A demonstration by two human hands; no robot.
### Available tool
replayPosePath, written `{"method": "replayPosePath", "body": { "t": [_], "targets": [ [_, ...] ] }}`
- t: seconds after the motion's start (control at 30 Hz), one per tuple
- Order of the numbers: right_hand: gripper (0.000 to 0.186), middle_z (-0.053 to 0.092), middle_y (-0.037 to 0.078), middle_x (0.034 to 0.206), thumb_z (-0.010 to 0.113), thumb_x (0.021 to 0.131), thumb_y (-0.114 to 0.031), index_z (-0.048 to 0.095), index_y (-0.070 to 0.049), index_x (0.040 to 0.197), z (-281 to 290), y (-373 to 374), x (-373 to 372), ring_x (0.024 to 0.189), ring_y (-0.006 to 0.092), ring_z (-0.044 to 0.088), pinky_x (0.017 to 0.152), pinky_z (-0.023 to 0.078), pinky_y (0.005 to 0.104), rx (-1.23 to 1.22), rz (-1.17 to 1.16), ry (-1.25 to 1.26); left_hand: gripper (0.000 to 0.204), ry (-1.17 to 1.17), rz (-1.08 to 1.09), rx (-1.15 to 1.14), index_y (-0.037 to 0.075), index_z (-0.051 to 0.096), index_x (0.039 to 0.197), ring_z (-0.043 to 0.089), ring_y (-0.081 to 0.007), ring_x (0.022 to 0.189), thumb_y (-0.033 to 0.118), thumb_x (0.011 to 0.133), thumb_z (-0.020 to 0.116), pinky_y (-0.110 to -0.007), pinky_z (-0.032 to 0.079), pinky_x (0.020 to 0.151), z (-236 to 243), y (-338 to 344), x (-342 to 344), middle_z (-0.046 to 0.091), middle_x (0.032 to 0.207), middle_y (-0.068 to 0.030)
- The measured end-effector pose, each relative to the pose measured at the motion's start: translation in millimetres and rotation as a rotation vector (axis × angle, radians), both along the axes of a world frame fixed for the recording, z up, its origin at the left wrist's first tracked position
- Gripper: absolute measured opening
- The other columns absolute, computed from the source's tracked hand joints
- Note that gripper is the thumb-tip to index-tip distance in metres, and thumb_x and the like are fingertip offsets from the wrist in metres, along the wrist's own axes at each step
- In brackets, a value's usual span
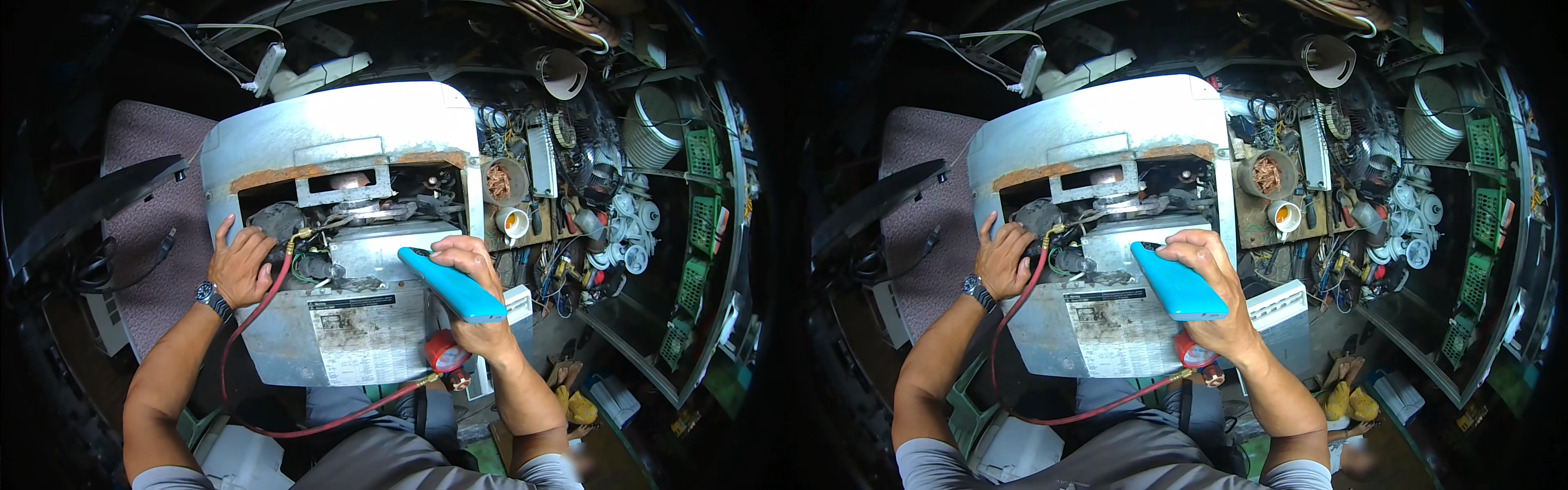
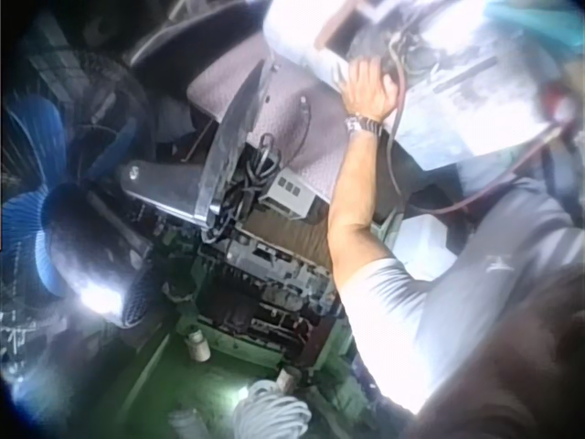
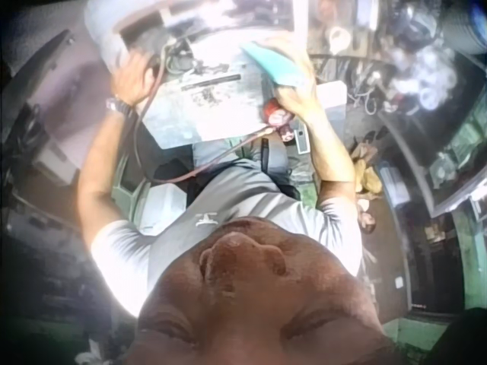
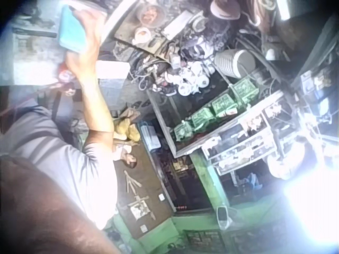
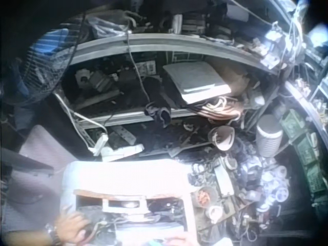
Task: The person uses a manifold gauge and a smartphone flashlight to check the internal components and pressure of an open air conditioning unit by hand.
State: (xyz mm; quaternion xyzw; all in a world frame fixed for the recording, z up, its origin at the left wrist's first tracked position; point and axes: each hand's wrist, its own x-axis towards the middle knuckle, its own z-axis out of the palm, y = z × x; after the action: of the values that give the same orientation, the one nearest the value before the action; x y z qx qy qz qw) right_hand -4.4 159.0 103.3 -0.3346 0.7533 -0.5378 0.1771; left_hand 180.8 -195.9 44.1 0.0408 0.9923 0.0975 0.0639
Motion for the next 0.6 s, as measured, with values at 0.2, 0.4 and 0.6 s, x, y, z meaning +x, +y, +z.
{"method": "replayPosePath", "body": {
  "t": [0.2, 0.4, 0.6],
  "targets": [
    [0.046, 0.064, 0.019, 0.113, 0.077, 0.076, 0.004, 0.064, -0.001, 0.119, 9.2, -17.2, -16.7, 0.108, 0.0377, 0.063, 0.089, 0.053, 0.0416, 0.003, 0.032, 0.115, 0.041, 0.012, 0.005, 0.005, 0.008, 0.066, 0.116, 0.059, -0.0231, 0.119, 0.023, 0.078, 0.059, -0.058, 0.018, 0.123, -0.4, -0.4, 0.7, 0.065, 0.109, -0.0068],
    [0.038, 0.067, 0.014, 0.113, 0.072, 0.085, 0.005, 0.065, -0.002, 0.122, 7.9, -35.2, -47.9, 0.100, 0.0278, 0.067, 0.085, 0.054, 0.0383, -0.062, -0.067, 0.001, 0.042, 0.012, 0.002, 0.011, 0.008, 0.066, 0.116, 0.060, -0.0234, 0.118, 0.023, 0.078, 0.060, -0.058, 0.019, 0.122, -0.3, -1.6, -0.1, 0.065, 0.108, -0.0066],
    [0.026, 0.069, 0.010, 0.113, 0.073, 0.095, -0.008, 0.069, -0.004, 0.120, 11.3, -49.1, -73.3, 0.100, 0.0233, 0.068, 0.088, 0.055, 0.0352, -0.169, -0.093, -0.038, 0.042, -0.015, 0.000, 0.012, 0.007, 0.066, 0.116, 0.060, -0.0242, 0.119, 0.026, 0.078, 0.059, -0.060, 0.019, 0.121, -1.5, -2.9, -1.0, 0.065, 0.109, -0.0080]
  ]
}}
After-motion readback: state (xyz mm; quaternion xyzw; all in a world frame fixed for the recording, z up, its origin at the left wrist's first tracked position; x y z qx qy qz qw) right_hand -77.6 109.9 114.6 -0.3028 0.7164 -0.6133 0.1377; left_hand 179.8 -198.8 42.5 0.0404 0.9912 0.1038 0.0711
